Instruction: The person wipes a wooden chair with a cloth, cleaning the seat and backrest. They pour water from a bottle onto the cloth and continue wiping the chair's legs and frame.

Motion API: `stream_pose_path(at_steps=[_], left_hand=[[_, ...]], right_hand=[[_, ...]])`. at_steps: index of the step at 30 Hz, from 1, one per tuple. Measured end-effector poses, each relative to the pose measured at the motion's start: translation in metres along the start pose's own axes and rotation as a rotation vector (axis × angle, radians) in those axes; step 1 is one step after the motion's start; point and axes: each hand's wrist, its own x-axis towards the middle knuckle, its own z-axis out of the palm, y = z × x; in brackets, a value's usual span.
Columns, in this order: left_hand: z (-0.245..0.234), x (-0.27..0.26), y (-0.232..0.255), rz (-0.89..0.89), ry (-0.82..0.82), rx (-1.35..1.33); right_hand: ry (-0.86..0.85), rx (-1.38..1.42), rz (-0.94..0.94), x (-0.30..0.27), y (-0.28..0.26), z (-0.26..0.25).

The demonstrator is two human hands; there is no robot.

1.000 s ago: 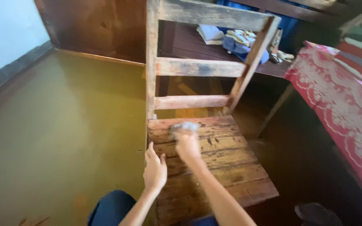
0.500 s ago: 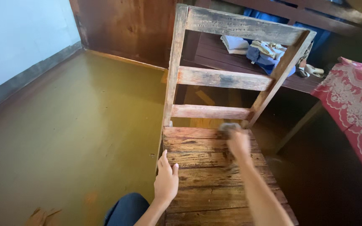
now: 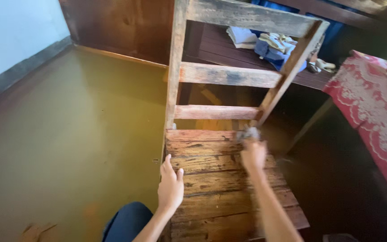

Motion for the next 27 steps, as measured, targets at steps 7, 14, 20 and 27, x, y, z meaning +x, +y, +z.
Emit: stream_pose_path(at_steps=[7,14,20,27], left_hand=[[0.014,0.006,-0.021,0.009,0.028,-0.084],[0.023,0.019,-0.056,0.129,0.003,-0.535],[0.016,0.015,-0.055,0.061,-0.093,-0.605],[0.012,0.010,-0.049,0.115,-0.061,-0.556]], right_hand=[[-0.185,0.218,-0.148,-0.123,-0.147,-0.047],[-0.220,0.457,-0.330,-0.203,-0.180,-0.121],[-0.056,0.169,-0.252,-0.180,-0.111,-0.117],[-0.036,0.058,-0.083,-0.162,-0.096,-0.105]])
